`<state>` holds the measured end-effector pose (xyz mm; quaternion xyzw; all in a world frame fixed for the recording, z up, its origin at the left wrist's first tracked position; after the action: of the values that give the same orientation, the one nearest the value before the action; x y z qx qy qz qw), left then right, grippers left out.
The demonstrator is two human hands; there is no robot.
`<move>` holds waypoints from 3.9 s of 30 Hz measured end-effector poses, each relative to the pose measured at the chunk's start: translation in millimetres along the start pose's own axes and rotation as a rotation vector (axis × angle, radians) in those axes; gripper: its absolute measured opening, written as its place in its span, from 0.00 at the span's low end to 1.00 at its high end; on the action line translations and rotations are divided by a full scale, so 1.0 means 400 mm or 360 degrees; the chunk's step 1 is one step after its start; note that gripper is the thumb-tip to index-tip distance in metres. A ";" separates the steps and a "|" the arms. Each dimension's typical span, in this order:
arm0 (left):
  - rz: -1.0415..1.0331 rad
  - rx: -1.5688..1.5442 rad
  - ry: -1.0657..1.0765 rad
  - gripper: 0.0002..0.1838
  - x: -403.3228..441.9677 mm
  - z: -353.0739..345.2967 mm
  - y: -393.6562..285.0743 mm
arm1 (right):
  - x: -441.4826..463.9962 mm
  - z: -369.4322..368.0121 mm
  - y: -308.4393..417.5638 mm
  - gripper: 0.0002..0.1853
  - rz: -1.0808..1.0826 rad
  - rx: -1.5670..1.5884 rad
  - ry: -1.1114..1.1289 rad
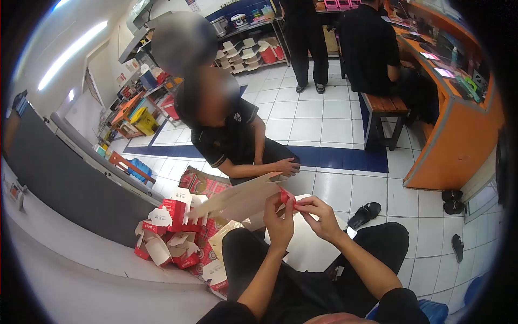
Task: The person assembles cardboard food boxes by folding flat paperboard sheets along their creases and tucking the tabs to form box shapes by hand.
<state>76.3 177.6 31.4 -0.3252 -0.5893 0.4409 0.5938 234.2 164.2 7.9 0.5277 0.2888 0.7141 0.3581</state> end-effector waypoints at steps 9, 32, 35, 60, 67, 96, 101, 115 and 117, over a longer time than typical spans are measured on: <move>0.0330 -0.0309 0.0148 0.15 -0.023 -0.032 0.040 | -0.023 0.018 -0.036 0.12 -0.0336 0.0349 -0.0113; 0.0597 -0.0024 0.0594 0.22 -0.070 0.049 0.034 | 0.009 0.084 -0.083 0.17 -0.0703 0.0732 0.0030; 0.0422 0.0250 0.0898 0.21 -0.080 0.039 0.031 | 0.006 0.084 -0.116 0.18 -0.0685 0.0614 0.0042; 0.0297 0.0492 0.0416 0.10 -0.064 0.077 0.049 | -0.008 0.030 -0.067 0.16 -0.0556 0.0002 0.0359; 0.0113 0.0490 0.0564 0.09 -0.022 0.079 0.005 | -0.016 0.010 -0.105 0.20 -0.0641 0.0352 0.0488; -0.0396 0.1392 0.1153 0.04 -0.011 0.142 -0.022 | 0.007 0.080 -0.098 0.37 -0.0664 0.0376 0.0026; -0.0259 0.1254 0.1380 0.06 -0.061 0.138 0.001 | -0.023 -0.019 -0.108 0.22 -0.0213 0.0175 0.0624; 0.0255 0.0931 0.1571 0.21 -0.089 0.153 0.003 | -0.155 0.013 -0.090 0.08 -0.0717 0.0867 -0.0031; 0.0215 0.0825 0.1682 0.21 -0.131 0.131 0.020 | -0.233 0.019 -0.062 0.09 -0.0715 0.0930 -0.0103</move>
<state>27.9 126.4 7.6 -0.3818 -0.0646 0.3857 0.8375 264.0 102.9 -60.5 0.5534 0.5777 0.4880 0.3490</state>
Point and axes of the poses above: each hand's wrist, its own x-axis towards the middle knuckle, its own z-axis out of the back of the hand, y = z × x, the point moved 6 cm from there along x, towards the middle knuckle, and after that the axes turned 5 degrees about y, right-handed, at the moved point
